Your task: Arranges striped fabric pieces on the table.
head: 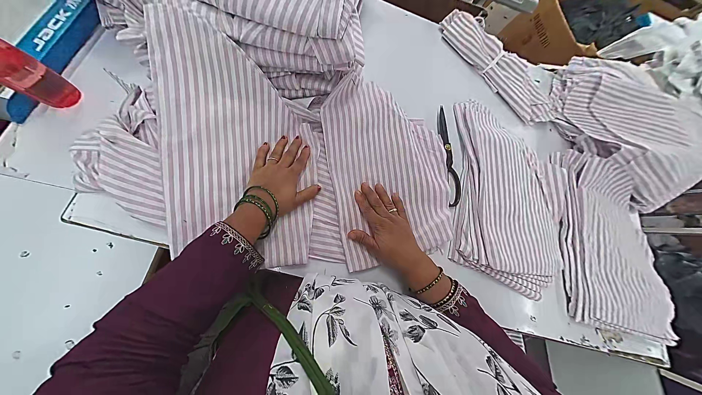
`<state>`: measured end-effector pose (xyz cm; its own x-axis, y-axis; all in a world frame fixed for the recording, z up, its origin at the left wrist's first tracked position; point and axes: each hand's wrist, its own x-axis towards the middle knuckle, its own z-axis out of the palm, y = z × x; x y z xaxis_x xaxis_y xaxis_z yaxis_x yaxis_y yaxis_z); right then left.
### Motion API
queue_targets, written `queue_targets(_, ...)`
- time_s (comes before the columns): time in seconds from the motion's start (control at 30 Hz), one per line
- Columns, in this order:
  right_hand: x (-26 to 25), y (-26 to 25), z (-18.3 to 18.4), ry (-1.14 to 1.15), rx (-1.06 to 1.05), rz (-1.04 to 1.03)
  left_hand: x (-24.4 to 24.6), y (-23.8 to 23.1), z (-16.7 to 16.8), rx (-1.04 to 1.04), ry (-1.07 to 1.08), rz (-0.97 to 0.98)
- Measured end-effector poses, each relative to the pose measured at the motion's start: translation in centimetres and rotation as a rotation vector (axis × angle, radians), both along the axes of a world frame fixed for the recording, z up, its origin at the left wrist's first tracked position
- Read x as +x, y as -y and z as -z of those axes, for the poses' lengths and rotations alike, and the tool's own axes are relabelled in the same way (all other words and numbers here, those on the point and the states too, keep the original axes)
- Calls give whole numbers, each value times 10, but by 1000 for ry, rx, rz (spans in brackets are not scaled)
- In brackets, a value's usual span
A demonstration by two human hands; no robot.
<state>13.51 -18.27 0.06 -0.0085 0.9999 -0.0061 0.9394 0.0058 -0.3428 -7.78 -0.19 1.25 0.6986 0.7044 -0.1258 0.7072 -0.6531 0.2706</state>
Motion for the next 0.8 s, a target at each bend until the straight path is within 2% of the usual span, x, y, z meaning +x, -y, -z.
queue_targets(0.3, 0, 1, 3, -3, 44, 1, 3, 4, -2, -5, -52, 14)
queue_targets(0.43, 1, 1, 3, -14, 58, 1, 22, 29, -2, -75, 41, 142)
queue_targets(0.57, 2, 4, 3, -18, 55, 6, 54, 53, -17, -222, -163, 273)
queue_targets(0.8, 9, 10, 6, -19, 87, 16, 68, 64, -20, -260, -196, 281)
